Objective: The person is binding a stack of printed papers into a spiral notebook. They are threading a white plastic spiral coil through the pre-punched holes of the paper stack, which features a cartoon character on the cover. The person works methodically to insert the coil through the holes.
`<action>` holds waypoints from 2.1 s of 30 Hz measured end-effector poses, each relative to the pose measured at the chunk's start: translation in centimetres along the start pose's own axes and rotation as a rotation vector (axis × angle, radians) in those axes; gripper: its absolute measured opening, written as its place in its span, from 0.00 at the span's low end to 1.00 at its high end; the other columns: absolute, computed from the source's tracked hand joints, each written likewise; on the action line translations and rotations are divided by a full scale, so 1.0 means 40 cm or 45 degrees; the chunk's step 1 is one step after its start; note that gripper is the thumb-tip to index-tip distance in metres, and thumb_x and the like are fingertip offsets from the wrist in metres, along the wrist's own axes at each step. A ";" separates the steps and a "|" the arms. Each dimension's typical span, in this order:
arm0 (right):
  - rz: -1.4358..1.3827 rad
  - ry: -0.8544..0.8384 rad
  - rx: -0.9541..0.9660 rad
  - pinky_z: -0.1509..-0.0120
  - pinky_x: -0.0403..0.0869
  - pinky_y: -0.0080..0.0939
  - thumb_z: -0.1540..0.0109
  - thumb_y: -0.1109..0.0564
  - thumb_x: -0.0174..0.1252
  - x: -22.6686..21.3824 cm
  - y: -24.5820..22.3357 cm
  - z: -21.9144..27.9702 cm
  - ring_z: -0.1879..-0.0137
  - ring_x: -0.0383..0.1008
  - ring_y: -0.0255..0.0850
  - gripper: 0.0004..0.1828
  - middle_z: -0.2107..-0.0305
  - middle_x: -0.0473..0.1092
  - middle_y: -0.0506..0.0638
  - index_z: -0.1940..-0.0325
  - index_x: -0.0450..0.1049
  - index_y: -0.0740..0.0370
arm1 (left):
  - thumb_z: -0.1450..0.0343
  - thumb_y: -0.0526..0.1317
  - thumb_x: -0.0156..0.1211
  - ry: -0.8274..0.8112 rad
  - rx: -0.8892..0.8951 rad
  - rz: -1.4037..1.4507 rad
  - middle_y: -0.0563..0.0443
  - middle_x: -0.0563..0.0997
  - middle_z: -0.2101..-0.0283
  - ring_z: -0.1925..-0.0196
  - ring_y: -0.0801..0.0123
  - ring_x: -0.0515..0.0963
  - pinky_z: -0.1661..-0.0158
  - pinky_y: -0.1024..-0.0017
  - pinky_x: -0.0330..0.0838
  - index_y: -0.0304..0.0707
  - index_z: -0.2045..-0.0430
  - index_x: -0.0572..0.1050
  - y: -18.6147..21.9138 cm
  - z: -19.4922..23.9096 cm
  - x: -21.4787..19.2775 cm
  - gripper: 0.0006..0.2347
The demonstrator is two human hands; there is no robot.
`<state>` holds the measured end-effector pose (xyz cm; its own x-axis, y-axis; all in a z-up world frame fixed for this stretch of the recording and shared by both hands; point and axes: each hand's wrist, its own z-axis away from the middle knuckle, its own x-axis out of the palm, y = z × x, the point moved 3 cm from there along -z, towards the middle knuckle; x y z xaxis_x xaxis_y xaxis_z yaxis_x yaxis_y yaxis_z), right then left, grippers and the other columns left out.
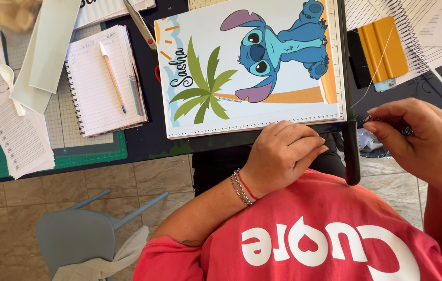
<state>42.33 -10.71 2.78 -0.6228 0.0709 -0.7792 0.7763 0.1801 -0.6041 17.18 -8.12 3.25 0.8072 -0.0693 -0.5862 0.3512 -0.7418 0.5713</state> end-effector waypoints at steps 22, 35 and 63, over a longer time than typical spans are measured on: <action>-0.106 -0.045 -0.267 0.51 0.74 0.38 0.37 0.62 0.70 0.008 -0.029 -0.028 0.57 0.76 0.43 0.18 0.57 0.76 0.60 0.43 0.80 0.68 | 0.26 0.35 0.68 0.028 0.054 -0.121 0.50 0.79 0.58 0.60 0.57 0.77 0.57 0.62 0.73 0.37 0.62 0.79 -0.013 0.003 -0.009 0.04; -0.087 -0.146 -0.312 0.51 0.73 0.39 0.36 0.61 0.65 0.013 -0.008 -0.048 0.56 0.75 0.42 0.14 0.58 0.75 0.54 0.45 0.81 0.62 | 0.25 0.41 0.65 -0.236 0.109 -0.695 0.47 0.76 0.36 0.35 0.58 0.77 0.41 0.62 0.69 0.44 0.49 0.77 -0.058 -0.055 0.029 0.11; 0.124 0.146 -0.696 0.50 0.71 0.51 0.29 0.59 0.62 0.052 0.018 -0.068 0.56 0.71 0.49 0.09 0.54 0.69 0.55 0.44 0.78 0.57 | 0.21 0.51 0.47 -0.218 0.168 -0.707 0.47 0.79 0.47 0.48 0.59 0.78 0.53 0.63 0.71 0.37 0.51 0.76 -0.038 -0.101 0.009 0.17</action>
<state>41.33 -7.76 1.20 -0.5808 0.2133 -0.7856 0.6866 0.6469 -0.3320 18.84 -4.31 4.49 0.4277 0.2546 -0.8673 0.6282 -0.7737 0.0827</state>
